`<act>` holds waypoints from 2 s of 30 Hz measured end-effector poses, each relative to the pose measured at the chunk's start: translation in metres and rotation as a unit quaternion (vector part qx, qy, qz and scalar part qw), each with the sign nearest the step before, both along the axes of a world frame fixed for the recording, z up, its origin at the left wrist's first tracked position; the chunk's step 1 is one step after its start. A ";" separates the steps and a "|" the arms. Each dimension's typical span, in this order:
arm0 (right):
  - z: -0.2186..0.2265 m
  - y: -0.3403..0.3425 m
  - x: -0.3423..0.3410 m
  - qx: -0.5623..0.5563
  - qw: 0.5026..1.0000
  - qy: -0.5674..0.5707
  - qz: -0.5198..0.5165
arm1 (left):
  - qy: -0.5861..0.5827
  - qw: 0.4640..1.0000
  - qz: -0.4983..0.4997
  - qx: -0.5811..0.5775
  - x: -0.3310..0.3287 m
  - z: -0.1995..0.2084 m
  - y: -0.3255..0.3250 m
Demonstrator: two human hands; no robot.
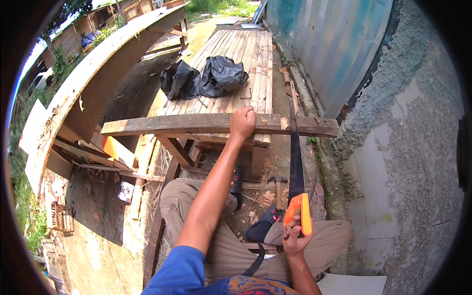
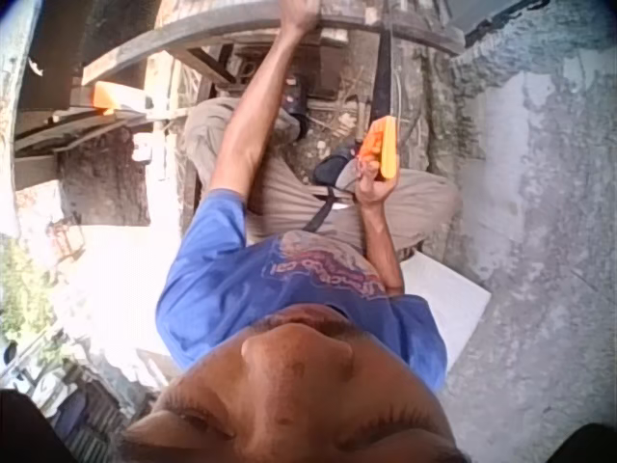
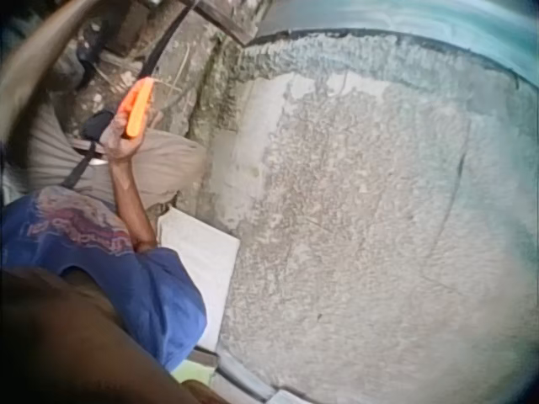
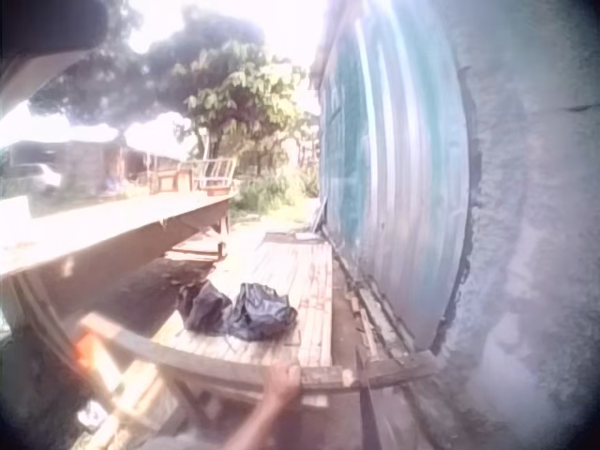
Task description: The person sits cross-legged and uses a hand saw to cut a wooden plank resting on a workbench. They alternate between sawing and using a machete to chip away at the wood, continuing the cutting process throughout the clip.
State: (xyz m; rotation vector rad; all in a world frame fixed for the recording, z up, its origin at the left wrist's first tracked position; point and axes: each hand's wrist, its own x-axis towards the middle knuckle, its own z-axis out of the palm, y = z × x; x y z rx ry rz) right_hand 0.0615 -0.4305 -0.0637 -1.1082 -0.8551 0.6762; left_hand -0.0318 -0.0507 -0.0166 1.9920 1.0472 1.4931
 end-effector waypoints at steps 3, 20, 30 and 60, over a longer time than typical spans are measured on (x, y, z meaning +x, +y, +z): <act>0.027 0.007 -0.014 0.015 1.000 -0.012 -0.016 | -0.013 1.000 -0.021 -0.018 0.000 -0.003 0.003; 0.041 0.006 -0.022 0.024 0.999 0.014 -0.025 | -0.217 0.942 -0.216 -0.139 -0.013 0.001 0.012; 0.046 0.004 -0.016 0.001 1.000 0.015 -0.006 | -0.217 0.945 -0.208 -0.125 -0.016 0.009 0.005; 0.110 0.063 0.007 -0.088 0.994 -0.025 0.053 | 0.337 0.931 0.141 -0.014 0.022 0.007 0.026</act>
